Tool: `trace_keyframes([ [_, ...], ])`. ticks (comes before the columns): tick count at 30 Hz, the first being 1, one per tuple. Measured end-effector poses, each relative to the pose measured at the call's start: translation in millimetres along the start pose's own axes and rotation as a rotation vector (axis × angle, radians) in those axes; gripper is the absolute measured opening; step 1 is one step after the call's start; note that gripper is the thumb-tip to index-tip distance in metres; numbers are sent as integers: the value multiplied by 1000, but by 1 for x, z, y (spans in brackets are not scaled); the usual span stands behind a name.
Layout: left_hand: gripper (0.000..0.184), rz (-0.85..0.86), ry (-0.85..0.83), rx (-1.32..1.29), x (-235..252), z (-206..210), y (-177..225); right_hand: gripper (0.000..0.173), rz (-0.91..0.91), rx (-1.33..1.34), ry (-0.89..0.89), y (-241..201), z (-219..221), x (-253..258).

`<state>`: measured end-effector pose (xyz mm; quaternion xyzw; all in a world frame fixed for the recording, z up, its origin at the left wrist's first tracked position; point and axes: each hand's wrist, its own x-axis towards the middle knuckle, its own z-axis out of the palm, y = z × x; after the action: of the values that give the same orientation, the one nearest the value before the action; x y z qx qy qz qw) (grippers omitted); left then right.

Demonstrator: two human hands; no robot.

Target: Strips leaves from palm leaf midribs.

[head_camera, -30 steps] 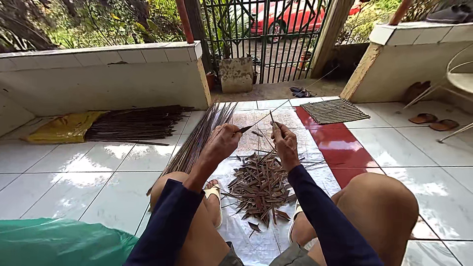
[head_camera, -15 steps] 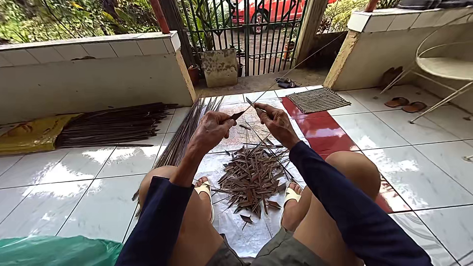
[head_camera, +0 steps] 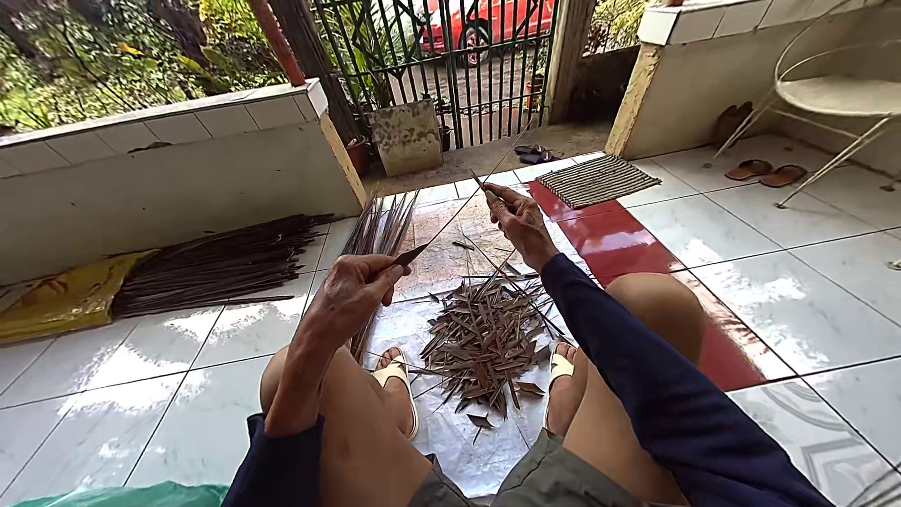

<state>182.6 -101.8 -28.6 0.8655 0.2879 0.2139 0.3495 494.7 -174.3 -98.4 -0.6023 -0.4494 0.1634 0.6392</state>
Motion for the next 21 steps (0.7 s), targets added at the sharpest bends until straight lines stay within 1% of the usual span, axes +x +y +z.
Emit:
trace_keyframes([
  [4,21,-53,37,14,-19,-10,-6,35,10,22,63,5,-10,3],
  [6,22,-56,58,21,-22,-12,-4,36,1,30,78,-1,-11,-3],
  [11,22,-52,57,39,-4,2,12,36,26,172,-78,-35,16,-32],
  [13,22,-27,33,42,5,13,24,31,50,227,-99,-42,26,-38],
  [15,22,-8,5,63,12,26,32,23,66,269,-67,-44,30,-40],
  [17,22,-3,-25,43,16,36,33,18,80,297,-32,-41,29,-38],
  [21,22,-38,-148,-188,20,42,13,18,115,258,49,-29,10,-32],
])
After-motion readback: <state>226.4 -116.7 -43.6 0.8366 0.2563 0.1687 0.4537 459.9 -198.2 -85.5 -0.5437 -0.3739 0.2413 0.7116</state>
